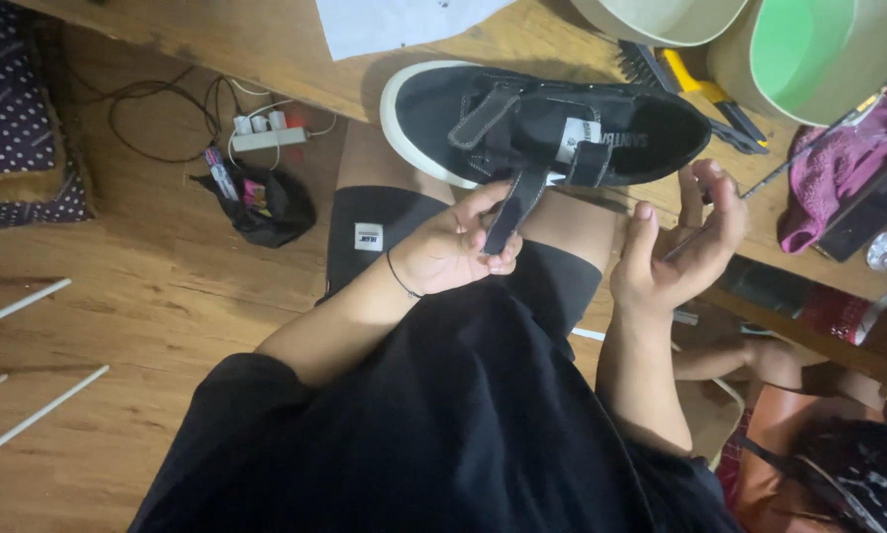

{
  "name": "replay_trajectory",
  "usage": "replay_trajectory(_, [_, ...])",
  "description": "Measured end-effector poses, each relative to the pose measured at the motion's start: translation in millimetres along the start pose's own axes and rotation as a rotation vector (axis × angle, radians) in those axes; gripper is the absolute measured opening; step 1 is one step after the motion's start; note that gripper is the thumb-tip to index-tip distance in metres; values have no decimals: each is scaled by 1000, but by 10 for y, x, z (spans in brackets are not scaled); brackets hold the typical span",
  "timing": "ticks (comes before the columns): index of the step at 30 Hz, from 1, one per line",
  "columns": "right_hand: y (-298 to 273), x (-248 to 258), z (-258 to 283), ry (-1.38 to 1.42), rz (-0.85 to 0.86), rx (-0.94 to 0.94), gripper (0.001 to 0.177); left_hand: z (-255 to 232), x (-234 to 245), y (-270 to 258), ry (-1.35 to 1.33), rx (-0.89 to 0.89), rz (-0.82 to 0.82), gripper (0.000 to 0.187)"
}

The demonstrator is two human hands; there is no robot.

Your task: Using a fine-tipped paintbrush to apply paint to the edges of the straps on a black shoe.

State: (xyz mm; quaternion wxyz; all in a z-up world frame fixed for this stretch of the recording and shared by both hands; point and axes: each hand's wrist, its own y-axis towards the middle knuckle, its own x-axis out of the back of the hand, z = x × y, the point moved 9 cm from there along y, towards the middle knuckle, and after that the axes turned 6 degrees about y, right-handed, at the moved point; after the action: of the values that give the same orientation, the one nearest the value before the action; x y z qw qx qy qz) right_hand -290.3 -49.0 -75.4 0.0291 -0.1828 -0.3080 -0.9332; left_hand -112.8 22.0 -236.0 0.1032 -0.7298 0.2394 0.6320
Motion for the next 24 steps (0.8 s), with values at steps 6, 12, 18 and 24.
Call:
replay_trajectory(6, [-9, 33, -59, 14, -25, -19, 53, -187, -31, -35, 148, 56, -7, 97])
replay_trajectory(12, [27, 69, -23, 27, -22, -28, 51, -391, 109, -196, 267, 76, -13, 87])
replay_trajectory(18, [-18, 235, -147, 65, -127, -40, 44, -665, -116, -170, 359, 57, -5, 61])
replay_trajectory(24, [-157, 269, -242, 87, -214, -139, 54, -758, -14, -174, 483, -18, -63, 48])
